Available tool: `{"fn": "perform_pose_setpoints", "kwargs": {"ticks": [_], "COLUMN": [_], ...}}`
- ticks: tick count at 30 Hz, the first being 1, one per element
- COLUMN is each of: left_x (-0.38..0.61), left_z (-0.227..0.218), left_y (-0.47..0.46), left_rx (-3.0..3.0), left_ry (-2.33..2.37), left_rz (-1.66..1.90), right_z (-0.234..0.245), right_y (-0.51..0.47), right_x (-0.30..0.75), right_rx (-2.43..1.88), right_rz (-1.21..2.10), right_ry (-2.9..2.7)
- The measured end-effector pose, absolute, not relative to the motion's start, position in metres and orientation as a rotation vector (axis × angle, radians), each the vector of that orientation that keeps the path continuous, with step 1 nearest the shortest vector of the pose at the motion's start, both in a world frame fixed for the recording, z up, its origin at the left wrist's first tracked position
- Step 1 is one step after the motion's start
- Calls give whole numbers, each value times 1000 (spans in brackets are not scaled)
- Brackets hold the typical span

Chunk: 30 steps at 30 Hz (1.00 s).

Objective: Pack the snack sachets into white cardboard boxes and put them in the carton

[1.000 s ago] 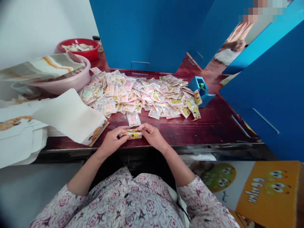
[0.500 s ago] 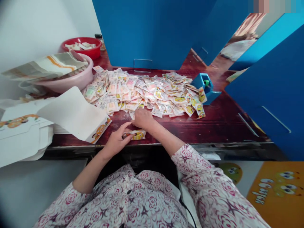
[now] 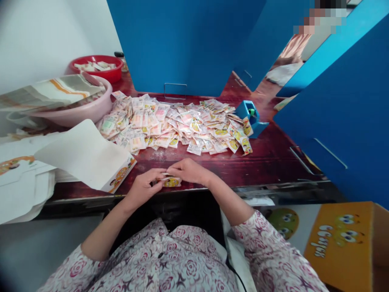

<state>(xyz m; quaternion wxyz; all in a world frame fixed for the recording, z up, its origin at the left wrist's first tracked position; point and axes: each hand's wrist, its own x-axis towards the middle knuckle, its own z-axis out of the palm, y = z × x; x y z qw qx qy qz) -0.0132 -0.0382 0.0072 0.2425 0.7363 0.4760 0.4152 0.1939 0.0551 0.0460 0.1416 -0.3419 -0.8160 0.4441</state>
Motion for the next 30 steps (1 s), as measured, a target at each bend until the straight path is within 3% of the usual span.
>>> {"fn": "perform_pose_setpoints", "kwargs": {"ticks": [5, 10, 19, 30], "left_x": [-10, -10, -11, -11], "left_z": [5, 3, 8, 7], "left_y": [-40, -40, -37, -39], "left_rx": [2020, 1886, 1892, 1932], "left_ry": [1327, 1530, 1524, 1500], "left_rz": [1185, 1052, 1032, 1023], "right_z": [48, 49, 30, 22], "right_y": [114, 171, 176, 143], "right_x": [203, 206, 227, 256], "right_rx": [-1431, -1658, -1727, -1259], "right_rz": [599, 131, 79, 165], "right_ry": [-1988, -2211, -2105, -2006]}}
